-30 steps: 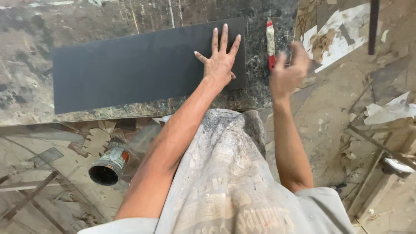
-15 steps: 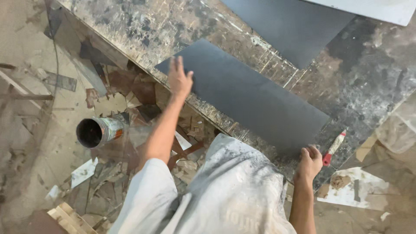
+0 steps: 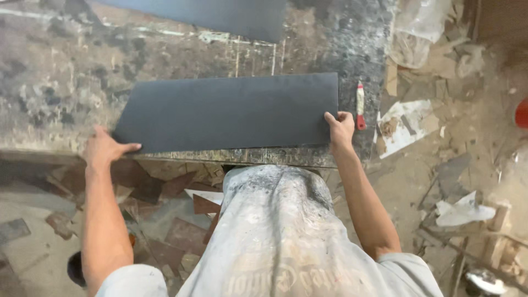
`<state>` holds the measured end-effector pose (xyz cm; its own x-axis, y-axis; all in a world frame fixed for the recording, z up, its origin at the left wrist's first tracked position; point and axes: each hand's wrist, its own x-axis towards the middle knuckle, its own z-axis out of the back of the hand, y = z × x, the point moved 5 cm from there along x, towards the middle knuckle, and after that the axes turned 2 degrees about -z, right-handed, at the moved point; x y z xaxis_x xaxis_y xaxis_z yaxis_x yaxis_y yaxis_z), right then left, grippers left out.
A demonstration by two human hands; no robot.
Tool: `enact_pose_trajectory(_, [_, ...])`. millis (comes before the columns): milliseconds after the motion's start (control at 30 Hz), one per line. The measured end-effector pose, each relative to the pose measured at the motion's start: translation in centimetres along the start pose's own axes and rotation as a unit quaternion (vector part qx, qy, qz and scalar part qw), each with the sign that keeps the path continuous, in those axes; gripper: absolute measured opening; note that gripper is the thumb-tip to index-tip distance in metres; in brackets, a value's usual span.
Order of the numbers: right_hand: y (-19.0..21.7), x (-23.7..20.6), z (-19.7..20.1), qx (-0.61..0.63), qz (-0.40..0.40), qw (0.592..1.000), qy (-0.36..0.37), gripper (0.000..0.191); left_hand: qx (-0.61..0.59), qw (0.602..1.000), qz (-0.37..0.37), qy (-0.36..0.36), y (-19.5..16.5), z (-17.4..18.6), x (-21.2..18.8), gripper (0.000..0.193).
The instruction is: The person lays dark abrasive sheets on a workbench, aligns them with a steel ruler, and cuts them into strips with a utility knife, pressing the sheets flat and stacking the cut pieces as they work.
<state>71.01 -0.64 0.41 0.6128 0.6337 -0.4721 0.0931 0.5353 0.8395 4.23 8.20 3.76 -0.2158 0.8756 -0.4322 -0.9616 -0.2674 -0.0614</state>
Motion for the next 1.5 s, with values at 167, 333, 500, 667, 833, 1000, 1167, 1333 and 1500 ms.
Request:
enact_pose_trajectory(167, [1.6,-1.1,1.5,0.096,0.11,0.989,-0.006,0.022,-0.163,0.985,-0.031,0.04,1.6,-1.3,-1.2,0.064])
enact_pose_trajectory(333, [0.3,-1.1,1.9,0.181,0.157,0.971,-0.02,0.024,-0.325,0.939,-0.107,-0.031,2.6,-1.8,-2.8,0.054])
enact_pose_trajectory(500, [-1.9,0.4,1.1,-0.006,0.123,0.992,-0.026,0.031,-0.207,0.977,-0.043,0.013,2.2,-3.8,-3.2,0.051])
enact_pose_trajectory(667, [-0.4,2.1,1.5,-0.065,0.088,0.994,-0.022,0.041,-0.257,0.966,0.019,-0.014,2.9,-4.4,-5.0,0.053])
enact_pose_trajectory(833, [8.5,1.4,0.3,-0.044,0.188,0.981,0.02,0.041,-0.317,0.943,0.035,-0.093,2.7,-7.9,-11.0,0.051])
enact_pose_trajectory(1000, [17.9,0.4,-1.5,-0.247,0.494,0.829,-0.088,0.038,-0.561,0.81,0.15,-0.086,-2.3,-14.9,-19.1,0.043])
enact_pose_trajectory(1167, [12.3,5.2,-2.3,-0.107,0.268,0.956,0.045,0.035,-0.589,0.783,0.189,-0.067,-9.4,-18.3,-22.3,0.039])
enact_pose_trajectory(1333, [0.7,2.8,-4.9,0.067,-0.034,0.985,0.154,0.036,-0.656,0.719,0.207,0.104,-12.3,-18.2,-24.6,0.053])
enact_pose_trajectory(1500, [-3.0,-1.5,-7.0,0.148,-0.17,0.951,0.214,0.028,-0.678,0.701,0.15,0.159,-16.0,-16.8,-26.9,0.054])
